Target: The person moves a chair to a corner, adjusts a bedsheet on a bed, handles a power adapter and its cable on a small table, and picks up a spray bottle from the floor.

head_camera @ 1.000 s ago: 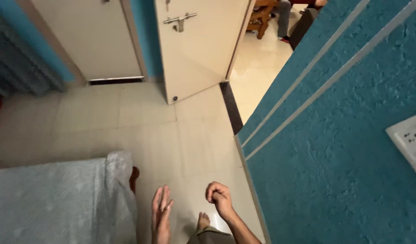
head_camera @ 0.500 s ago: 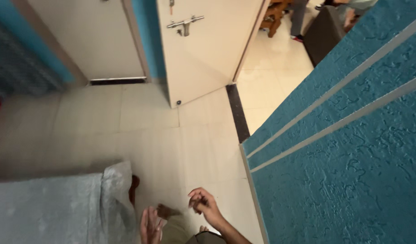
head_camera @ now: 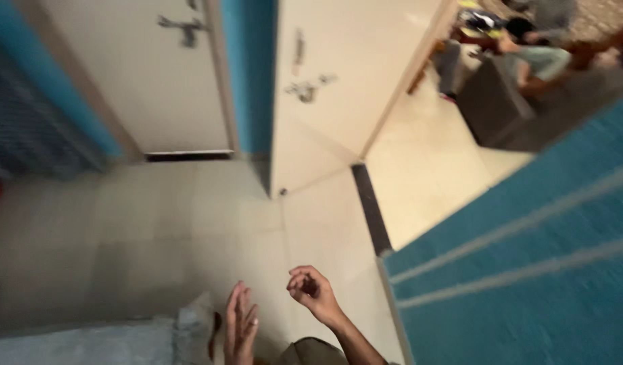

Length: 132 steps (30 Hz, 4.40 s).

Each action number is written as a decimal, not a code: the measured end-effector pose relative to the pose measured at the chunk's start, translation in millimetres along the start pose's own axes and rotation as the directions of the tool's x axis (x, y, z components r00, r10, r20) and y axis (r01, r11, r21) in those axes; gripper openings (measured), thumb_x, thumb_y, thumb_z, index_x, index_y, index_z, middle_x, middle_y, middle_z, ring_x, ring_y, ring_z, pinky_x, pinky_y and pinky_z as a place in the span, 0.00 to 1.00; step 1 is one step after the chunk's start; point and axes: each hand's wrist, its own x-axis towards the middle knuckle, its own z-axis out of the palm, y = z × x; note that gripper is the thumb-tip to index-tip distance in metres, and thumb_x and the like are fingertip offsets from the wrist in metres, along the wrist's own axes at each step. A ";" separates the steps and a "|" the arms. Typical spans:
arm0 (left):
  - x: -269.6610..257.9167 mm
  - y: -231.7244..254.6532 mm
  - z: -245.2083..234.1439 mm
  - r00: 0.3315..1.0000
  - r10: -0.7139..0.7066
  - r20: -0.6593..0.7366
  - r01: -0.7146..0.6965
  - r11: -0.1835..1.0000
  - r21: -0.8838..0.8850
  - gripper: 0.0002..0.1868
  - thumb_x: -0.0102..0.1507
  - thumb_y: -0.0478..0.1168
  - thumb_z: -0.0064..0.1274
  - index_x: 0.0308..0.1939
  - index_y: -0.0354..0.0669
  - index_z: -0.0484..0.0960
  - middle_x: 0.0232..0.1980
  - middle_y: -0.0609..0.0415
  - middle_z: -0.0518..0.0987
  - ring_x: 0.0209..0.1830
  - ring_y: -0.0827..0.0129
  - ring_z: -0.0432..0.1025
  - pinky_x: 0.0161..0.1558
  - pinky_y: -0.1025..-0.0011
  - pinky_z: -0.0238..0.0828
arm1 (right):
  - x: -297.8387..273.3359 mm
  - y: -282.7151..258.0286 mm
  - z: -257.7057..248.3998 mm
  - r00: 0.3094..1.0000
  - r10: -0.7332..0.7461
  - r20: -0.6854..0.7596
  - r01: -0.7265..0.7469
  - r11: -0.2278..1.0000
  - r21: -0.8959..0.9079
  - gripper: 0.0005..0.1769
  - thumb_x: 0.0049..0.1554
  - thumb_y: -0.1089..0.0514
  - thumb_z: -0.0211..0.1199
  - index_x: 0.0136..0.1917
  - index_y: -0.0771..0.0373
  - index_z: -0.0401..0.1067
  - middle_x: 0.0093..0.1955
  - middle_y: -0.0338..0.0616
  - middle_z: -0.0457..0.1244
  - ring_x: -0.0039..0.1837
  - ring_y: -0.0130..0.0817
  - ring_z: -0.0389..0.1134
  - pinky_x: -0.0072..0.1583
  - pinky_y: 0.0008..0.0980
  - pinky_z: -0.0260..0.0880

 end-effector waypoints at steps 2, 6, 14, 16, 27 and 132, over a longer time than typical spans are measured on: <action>16.4 23.0 -16.8 0.999 0.040 -0.003 -0.040 0.999 0.000 0.49 0.61 0.55 0.53 0.79 0.42 0.47 0.84 0.47 0.46 0.84 0.54 0.40 0.75 0.49 0.42 | 25.7 -3.7 23.4 0.998 -0.026 0.060 0.027 0.999 -0.021 0.20 0.58 0.76 0.62 0.62 0.64 0.69 0.49 0.40 0.66 0.50 0.25 0.65 0.52 0.27 0.70; 34.4 25.8 -61.0 0.996 0.032 -0.081 -0.033 0.999 -0.011 0.43 0.64 0.48 0.50 0.79 0.42 0.49 0.84 0.47 0.48 0.85 0.54 0.40 0.75 0.52 0.42 | 60.0 10.3 49.6 0.990 0.015 0.139 -0.002 0.996 -0.090 0.19 0.56 0.76 0.61 0.59 0.63 0.70 0.50 0.39 0.67 0.49 0.26 0.65 0.50 0.27 0.70; 37.1 -29.8 -122.2 0.922 0.011 -0.386 -0.077 0.985 -0.157 0.39 0.63 0.37 0.46 0.78 0.41 0.50 0.83 0.47 0.51 0.83 0.51 0.45 0.76 0.51 0.46 | 146.4 77.3 46.5 0.971 0.080 0.226 -0.072 0.996 -0.047 0.15 0.49 0.83 0.57 0.41 0.68 0.71 0.47 0.45 0.68 0.49 0.30 0.69 0.50 0.29 0.72; 42.5 -30.2 -117.9 0.890 -0.044 -0.455 -0.011 0.993 -0.118 0.40 0.61 0.32 0.44 0.78 0.42 0.50 0.83 0.50 0.51 0.82 0.52 0.47 0.76 0.52 0.47 | 174.0 91.2 49.1 0.974 0.088 0.208 -0.090 0.996 -0.002 0.16 0.47 0.83 0.53 0.40 0.68 0.71 0.45 0.47 0.67 0.47 0.31 0.68 0.47 0.29 0.70; 180.2 62.2 -93.2 0.841 0.177 -0.511 -0.177 0.983 0.048 0.47 0.49 0.20 0.32 0.74 0.46 0.64 0.84 0.52 0.52 0.84 0.60 0.47 0.75 0.54 0.52 | 368.1 86.3 84.3 0.892 0.108 0.439 -0.156 0.985 0.075 0.11 0.56 0.74 0.47 0.42 0.68 0.71 0.41 0.49 0.66 0.42 0.34 0.64 0.45 0.33 0.67; 538.0 415.4 -1069.6 0.464 0.172 -0.869 -0.214 0.974 0.079 0.41 0.61 0.33 0.55 0.76 0.41 0.55 0.82 0.49 0.54 0.81 0.56 0.51 0.73 0.55 0.59 | 941.7 350.7 1114.8 0.427 0.410 0.806 -0.023 0.896 -0.444 0.48 0.55 0.63 0.69 0.80 0.56 0.47 0.75 0.50 0.54 0.71 0.40 0.62 0.66 0.38 0.70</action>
